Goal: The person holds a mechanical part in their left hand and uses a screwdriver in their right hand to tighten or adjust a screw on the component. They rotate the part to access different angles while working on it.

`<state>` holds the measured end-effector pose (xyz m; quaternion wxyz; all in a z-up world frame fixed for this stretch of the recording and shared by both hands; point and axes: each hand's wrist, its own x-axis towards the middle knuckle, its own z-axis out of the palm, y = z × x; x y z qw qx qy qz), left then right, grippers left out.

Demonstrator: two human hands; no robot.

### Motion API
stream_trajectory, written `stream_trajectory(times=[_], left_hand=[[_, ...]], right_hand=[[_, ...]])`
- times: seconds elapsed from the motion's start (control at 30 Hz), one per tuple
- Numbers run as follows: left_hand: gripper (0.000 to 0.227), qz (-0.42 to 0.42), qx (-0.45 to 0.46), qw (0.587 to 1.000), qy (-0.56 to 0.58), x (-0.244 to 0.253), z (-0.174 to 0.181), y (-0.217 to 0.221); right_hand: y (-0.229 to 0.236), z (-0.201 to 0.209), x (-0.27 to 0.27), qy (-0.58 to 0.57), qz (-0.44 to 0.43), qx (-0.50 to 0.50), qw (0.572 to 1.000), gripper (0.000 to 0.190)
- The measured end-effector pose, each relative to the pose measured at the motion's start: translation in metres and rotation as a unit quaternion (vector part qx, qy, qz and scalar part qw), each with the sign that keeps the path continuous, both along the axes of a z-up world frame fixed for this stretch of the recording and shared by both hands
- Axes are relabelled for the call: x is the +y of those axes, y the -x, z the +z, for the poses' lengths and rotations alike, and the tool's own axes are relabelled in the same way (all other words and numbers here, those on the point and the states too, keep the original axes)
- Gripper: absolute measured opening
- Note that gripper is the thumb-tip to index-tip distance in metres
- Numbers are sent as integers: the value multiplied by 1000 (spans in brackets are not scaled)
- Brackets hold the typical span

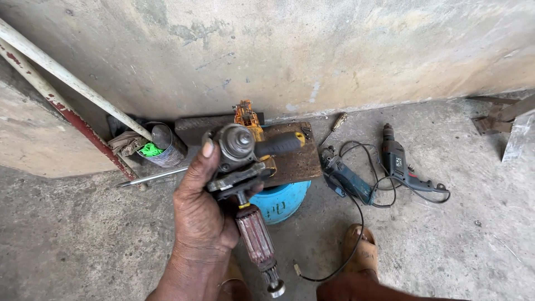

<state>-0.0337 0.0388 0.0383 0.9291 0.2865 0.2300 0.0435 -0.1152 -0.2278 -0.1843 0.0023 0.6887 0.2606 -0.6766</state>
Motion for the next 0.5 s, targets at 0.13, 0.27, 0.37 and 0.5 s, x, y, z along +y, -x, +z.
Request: stream_trajectory(times=[0.13,0.27,0.37,0.5], left_hand=[[37,50,-7,999,-17,21,9,7],[39,72,-20,997,-17,30,14,13],[39,78,-20,997,1,31,11,15],[36,66,-38,997,28,30,7,18]], right_hand=[[-104,91,21,-88,-146,-129,977,26],[-189,154,24,-167,-344,-341,859,28],[-238,144,32,-195,-424,-448,763,28],[-270,112,44,-181,-383,-499,756,33]])
